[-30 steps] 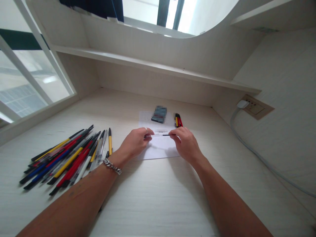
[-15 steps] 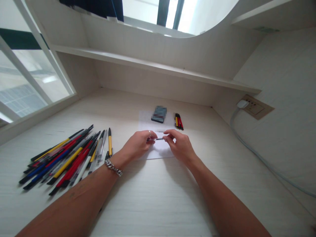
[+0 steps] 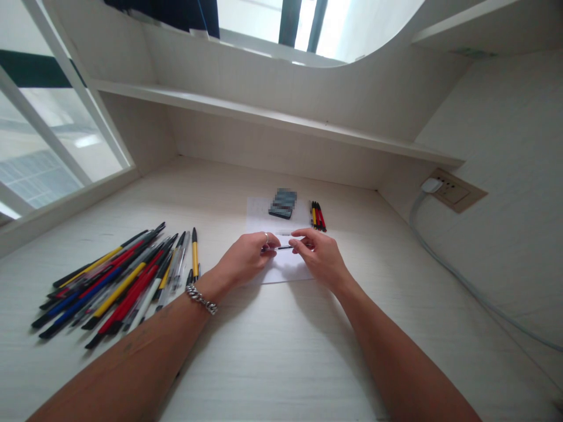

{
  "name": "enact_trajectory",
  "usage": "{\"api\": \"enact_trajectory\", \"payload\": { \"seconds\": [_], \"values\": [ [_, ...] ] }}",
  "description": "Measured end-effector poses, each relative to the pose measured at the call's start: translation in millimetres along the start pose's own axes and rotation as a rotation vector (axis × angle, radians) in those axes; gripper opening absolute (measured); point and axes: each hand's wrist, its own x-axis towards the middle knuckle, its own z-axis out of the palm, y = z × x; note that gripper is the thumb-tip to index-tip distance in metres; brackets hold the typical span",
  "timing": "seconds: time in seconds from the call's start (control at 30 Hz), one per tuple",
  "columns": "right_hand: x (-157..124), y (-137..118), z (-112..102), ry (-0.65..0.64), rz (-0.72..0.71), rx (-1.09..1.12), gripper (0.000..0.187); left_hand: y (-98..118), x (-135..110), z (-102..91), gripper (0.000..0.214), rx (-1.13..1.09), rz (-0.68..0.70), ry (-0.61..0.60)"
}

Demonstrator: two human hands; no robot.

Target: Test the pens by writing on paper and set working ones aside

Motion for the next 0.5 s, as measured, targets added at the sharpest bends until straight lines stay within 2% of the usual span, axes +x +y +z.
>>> {"api": "enact_trajectory", "payload": {
  "seconds": [0.13, 0.23, 0.3, 0.4, 0.5],
  "values": [
    [1, 1, -1, -0.007, -0.026, 0.056, 0.028, -2, 0, -0.7, 0.015, -0.046, -0.012, 0.010],
    [5, 4, -2, 0.015, 0.019, 0.236, 0.039, -5, 1, -2.6, 0.016, -0.069, -0.046, 0.038],
    [8, 10, -3, 0.065, 0.058, 0.252, 0.040, -6, 2, -4.4, 0.016, -0.074, -0.078, 0.066],
    [12, 20, -2, 0.092, 0.056, -0.026, 0.023, -9, 4, -6.8, 0.017, -0.062, -0.130, 0.097],
    [17, 28, 4, 0.028, 0.030, -0.308, 0.014, -10, 5, -8.2, 0.018, -0.042, -0.171, 0.106]
  ]
}}
